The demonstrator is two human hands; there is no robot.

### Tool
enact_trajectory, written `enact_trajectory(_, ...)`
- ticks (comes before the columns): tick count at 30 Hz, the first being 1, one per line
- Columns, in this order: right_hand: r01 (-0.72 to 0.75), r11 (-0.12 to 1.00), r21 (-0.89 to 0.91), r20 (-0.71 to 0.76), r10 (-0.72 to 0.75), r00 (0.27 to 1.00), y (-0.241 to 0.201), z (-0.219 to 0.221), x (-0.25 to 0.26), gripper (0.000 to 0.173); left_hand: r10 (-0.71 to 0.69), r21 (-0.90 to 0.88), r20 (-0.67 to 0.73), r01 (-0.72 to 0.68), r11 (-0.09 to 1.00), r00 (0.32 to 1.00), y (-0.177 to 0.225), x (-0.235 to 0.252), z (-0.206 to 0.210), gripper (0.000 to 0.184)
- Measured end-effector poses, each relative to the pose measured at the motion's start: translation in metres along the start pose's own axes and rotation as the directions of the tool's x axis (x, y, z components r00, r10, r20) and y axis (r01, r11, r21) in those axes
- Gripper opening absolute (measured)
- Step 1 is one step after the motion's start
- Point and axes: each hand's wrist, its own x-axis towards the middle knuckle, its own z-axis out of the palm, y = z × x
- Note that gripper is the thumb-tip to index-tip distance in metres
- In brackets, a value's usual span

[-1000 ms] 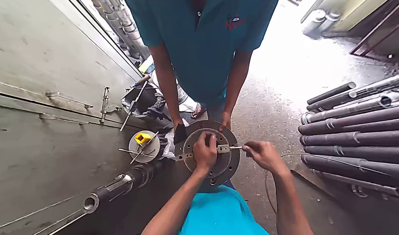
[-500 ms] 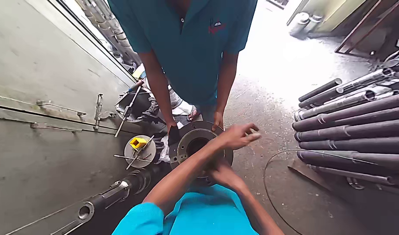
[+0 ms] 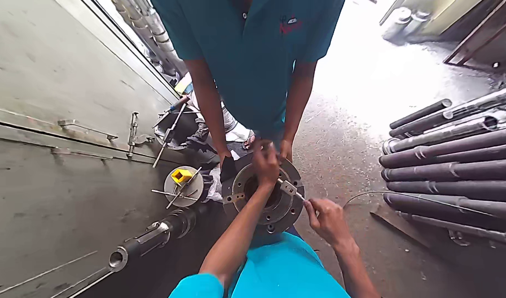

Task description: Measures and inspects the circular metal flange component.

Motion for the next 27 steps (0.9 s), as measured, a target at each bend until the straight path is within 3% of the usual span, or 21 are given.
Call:
enact_trajectory(3, 0.064, 0.998, -0.005, 0.064, -0.064, 0.996, -0.018, 0.005, -0.017, 0.050, 0.138, -0.219, 0.213, -0.090, 0.972, 0.967, 0.011, 0.026, 0.018, 0.031)
enact_trajectory(5, 0.066, 0.998, 0.020, 0.150, -0.069, 0.986, -0.005, -0.004, -0.012, 0.048, 0.178, -0.326, 0.284, -0.079, 0.942, 0.942, 0.006, 0.019, 0.004, 0.033)
enact_trajectory(7, 0.029, 0.999, 0.028, 0.169, -0.034, 0.985, 0.013, -0.017, 0.000, 0.044, 0.213, -0.423, 0.264, -0.085, 0.902, 0.941, -0.006, 0.003, -0.019, 0.031)
enact_trajectory(10, -0.005, 0.999, 0.054, 0.067, 0.001, 0.998, 0.037, -0.023, 0.038, 0.034, 0.203, -0.531, 0.127, -0.107, 0.841, 0.971, -0.025, -0.040, -0.041, 0.030)
enact_trajectory(12, 0.034, 0.993, 0.116, -0.010, -0.033, 0.999, 0.045, -0.020, 0.070, 0.024, 0.184, -0.576, 0.090, -0.100, 0.811, 0.979, -0.030, -0.076, -0.043, 0.027)
enact_trajectory(14, 0.102, 0.982, 0.158, 0.006, -0.104, 0.995, 0.047, -0.020, 0.092, 0.015, 0.176, -0.613, 0.049, -0.110, 0.782, 0.983, -0.028, -0.099, -0.038, 0.023)
enact_trajectory(17, 0.078, 0.991, 0.112, 0.130, -0.092, 0.987, 0.045, -0.035, 0.087, 0.015, 0.084, -0.486, -0.074, -0.109, 0.867, 0.994, -0.016, -0.082, -0.031, 0.021)
enact_trajectory(19, -0.044, 0.996, 0.076, 0.346, 0.015, 0.938, 0.038, -0.050, 0.063, 0.027, -0.015, -0.333, -0.103, -0.020, 0.943, 0.995, -0.004, -0.044, -0.021, 0.025)
enact_trajectory(21, -0.170, 0.969, 0.176, 0.578, 0.038, 0.815, 0.018, -0.048, 0.037, 0.037, -0.049, -0.192, 0.113, 0.070, 0.979, 0.992, 0.008, -0.001, -0.007, 0.032)
enact_trajectory(22, -0.234, 0.929, 0.285, 0.626, 0.004, 0.780, 0.002, -0.034, 0.025, 0.039, -0.032, -0.137, 0.291, 0.075, 0.988, 0.956, 0.017, 0.018, 0.007, 0.034)
enact_trajectory(23, -0.326, 0.858, 0.396, 0.637, -0.001, 0.771, -0.019, -0.016, 0.016, 0.040, 0.009, -0.101, 0.483, 0.045, 0.994, 0.875, 0.023, 0.034, 0.027, 0.034)
enact_trajectory(24, -0.409, 0.772, 0.486, 0.614, 0.031, 0.789, -0.043, 0.003, 0.013, 0.039, 0.018, -0.054, 0.687, 0.026, 0.998, 0.726, 0.031, 0.041, 0.048, 0.036)
enact_trajectory(25, -0.466, 0.691, 0.553, 0.550, 0.116, 0.827, -0.069, 0.022, 0.014, 0.034, -0.004, -0.004, 0.861, 0.014, 1.000, 0.509, 0.038, 0.041, 0.066, 0.037)
enact_trajectory(27, -0.468, 0.558, 0.685, 0.367, 0.291, 0.884, -0.111, 0.050, 0.020, 0.022, -0.082, 0.078, 0.990, 0.043, 0.996, 0.113, 0.038, 0.017, 0.095, 0.039)
